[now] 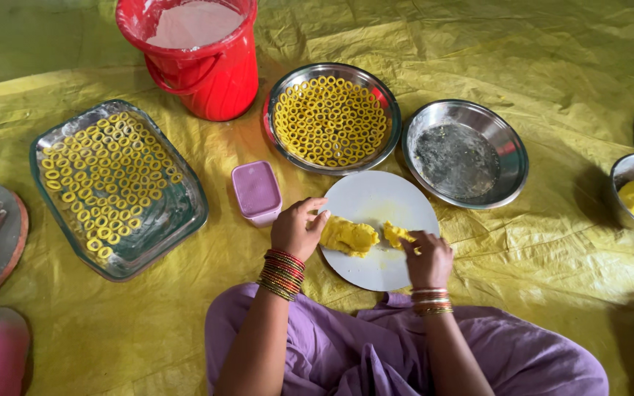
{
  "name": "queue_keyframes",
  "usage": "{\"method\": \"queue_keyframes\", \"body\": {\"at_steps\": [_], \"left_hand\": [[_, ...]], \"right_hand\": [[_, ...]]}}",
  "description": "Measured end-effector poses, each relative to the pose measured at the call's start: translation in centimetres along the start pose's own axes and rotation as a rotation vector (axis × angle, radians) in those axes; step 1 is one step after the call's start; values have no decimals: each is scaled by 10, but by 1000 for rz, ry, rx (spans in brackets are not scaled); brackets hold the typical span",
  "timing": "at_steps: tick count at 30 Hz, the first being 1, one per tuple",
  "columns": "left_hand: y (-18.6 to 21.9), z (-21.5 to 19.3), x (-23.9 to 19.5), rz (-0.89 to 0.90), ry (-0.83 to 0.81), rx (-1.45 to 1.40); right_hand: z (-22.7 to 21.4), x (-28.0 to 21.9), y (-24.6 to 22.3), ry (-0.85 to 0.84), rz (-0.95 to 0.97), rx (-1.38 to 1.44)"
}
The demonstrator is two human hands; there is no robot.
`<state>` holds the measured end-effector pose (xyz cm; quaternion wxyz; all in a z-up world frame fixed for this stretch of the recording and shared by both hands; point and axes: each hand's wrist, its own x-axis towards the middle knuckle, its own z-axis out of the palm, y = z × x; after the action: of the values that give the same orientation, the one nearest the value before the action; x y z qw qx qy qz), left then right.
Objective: The person kneads a yellow dough, rolls it into a thin rope, and forms it into small rings. The rings are placed onto a metal tray. The person repeats this process to create multiple rings.
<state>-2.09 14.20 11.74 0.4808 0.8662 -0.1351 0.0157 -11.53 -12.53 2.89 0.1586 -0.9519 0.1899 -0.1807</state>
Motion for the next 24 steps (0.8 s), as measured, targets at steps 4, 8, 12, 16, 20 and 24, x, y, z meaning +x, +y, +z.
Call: {"method": "queue_keyframes", "body": {"at_steps": [4, 8, 12, 16, 20, 24], "left_hand": [[-3, 4, 2, -65, -36, 36], [-8, 14, 5, -96, -60, -21], [-10, 21, 7, -124, -55, -26], [-15, 26, 9, -196, -84, -47], [-19, 30, 22, -226, -69, -97], [-23, 35, 37, -223, -47, -138]], "right_hand": [[14, -10, -41, -16, -284, 104], [27, 0, -86, 20, -640, 25], [38, 21, -92, -340, -445, 55], [59, 63, -56, -477, -249, 240], [77, 131, -6, -386, -19, 793], [71, 193, 46, -179, 264, 478]]}}
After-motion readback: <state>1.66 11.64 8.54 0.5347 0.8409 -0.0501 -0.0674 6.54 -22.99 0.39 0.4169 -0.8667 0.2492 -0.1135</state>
